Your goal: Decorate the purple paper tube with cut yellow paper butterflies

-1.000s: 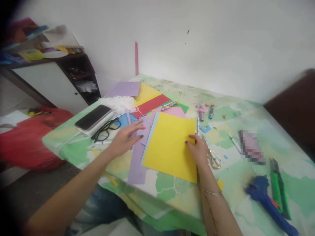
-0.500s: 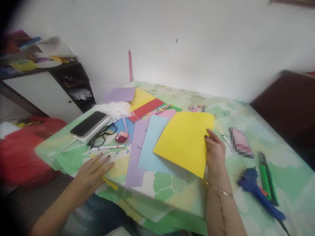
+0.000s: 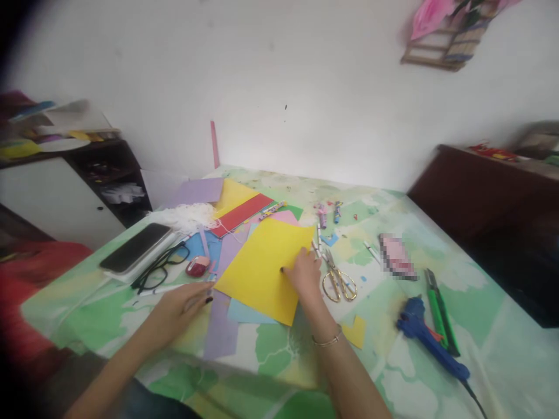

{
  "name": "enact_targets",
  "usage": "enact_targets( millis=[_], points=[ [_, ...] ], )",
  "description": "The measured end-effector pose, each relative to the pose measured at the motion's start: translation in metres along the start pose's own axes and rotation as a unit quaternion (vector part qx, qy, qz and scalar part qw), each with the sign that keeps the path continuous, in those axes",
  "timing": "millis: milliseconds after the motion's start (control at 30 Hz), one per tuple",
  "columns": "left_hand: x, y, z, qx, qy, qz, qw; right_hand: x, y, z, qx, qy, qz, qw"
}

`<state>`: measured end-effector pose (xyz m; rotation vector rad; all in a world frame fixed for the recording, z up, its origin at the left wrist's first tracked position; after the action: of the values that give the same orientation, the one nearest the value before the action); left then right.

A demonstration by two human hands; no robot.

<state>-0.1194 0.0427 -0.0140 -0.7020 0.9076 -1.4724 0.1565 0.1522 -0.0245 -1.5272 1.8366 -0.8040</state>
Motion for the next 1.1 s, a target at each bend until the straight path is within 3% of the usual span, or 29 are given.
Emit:
enact_targets(
  millis=[200, 500, 700, 933, 1100],
  points=[
    [-0.028, 0.014, 0.02, 0.035, -0.053, 0.001, 0.998, -0.004, 0.005, -0.017, 0.078, 0.021, -0.058, 0.995],
    [-0.044, 0.019, 0.003, 0.116, -0.157, 0.029, 0.98, -0.01, -0.01, 0.003, 0.108, 0.029, -0.089, 0.99],
    [-0.057, 0.017, 0.0, 0.203, -0.214, 0.016, 0.955, -0.01, -0.008, 0.003, 0.065, -0.008, -0.082, 0.995],
    [-0.055, 0.01, 0.011, 0.277, -0.268, 0.045, 0.922, -0.007, 0.006, -0.005, -0.029, -0.054, -0.092, 0.994],
    [-0.057, 0.01, 0.015, 0.365, -0.278, -0.006, 0.889, 0.004, 0.02, -0.016, -0.112, -0.117, -0.12, 0.98]
  ],
)
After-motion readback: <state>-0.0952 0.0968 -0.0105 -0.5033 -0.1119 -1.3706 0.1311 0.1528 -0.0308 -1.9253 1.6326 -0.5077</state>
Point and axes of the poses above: each hand's wrist, its own x-axis away from the middle knuckle, its own y-axis out of the palm, z = x × y, the point moved 3 cm from there along -x, towards the middle knuckle, and after that the axes turned 4 degrees about -x, right-handed, at the moved point
